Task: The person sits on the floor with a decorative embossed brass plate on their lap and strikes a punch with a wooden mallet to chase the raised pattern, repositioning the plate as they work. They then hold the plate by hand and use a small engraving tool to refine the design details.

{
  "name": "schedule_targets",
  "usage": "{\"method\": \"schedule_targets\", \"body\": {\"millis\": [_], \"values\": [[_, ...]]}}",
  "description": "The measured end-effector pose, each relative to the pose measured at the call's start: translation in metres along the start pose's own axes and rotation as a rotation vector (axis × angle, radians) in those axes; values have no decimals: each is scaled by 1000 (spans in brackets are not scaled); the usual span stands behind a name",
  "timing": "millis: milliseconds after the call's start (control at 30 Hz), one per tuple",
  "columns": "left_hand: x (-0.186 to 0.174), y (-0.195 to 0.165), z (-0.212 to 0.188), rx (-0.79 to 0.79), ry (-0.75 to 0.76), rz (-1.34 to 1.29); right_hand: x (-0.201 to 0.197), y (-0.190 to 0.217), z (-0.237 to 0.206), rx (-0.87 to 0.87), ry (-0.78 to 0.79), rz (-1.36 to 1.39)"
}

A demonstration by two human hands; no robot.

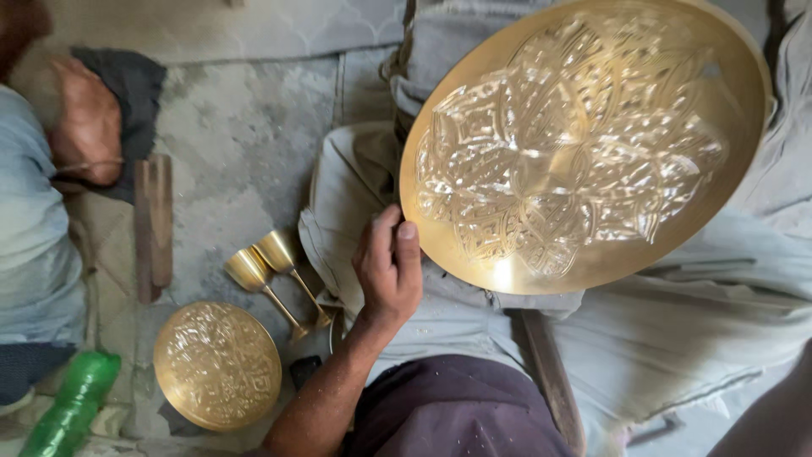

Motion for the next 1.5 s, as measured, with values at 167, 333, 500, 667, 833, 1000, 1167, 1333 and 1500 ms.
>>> {"method": "schedule_targets", "body": {"millis": [167, 333, 500, 667, 833, 1000, 1167, 1333, 1500], "values": [[-18, -21, 49, -56, -33, -41, 6, -26, 9, 44, 97, -152], [-15, -74, 131, 290, -28, 178, -10, -14, 15, -34, -34, -77], [13, -124, 184, 607, 205, 212, -23, -8, 17, -294, -51, -413], [31, -137, 199, 658, 378, 108, -30, -15, 13, -270, -64, -387], [32, -119, 190, 586, 351, 77, -29, -16, 13, -269, -70, -401], [30, -107, 170, 525, 180, 104, -26, -22, 11, -224, -52, -327], [24, -89, 146, 443, 33, 129, -25, -21, 11, -212, -79, -313], [21, -63, 110, 287, -88, 104, -24, -11, 13, -211, -106, -66], [23, -47, 67, 124, -118, 70, -18, -24, 6, -217, -131, 14]]}}
Point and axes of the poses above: each hand's wrist, its own z-axis towards the middle knuckle, its own x-axis out of the palm, y = z × x, the point moved 4 cm from there along z, towards the middle knuckle, and after that the axes turned 10 degrees about z, right-handed, at the moved point
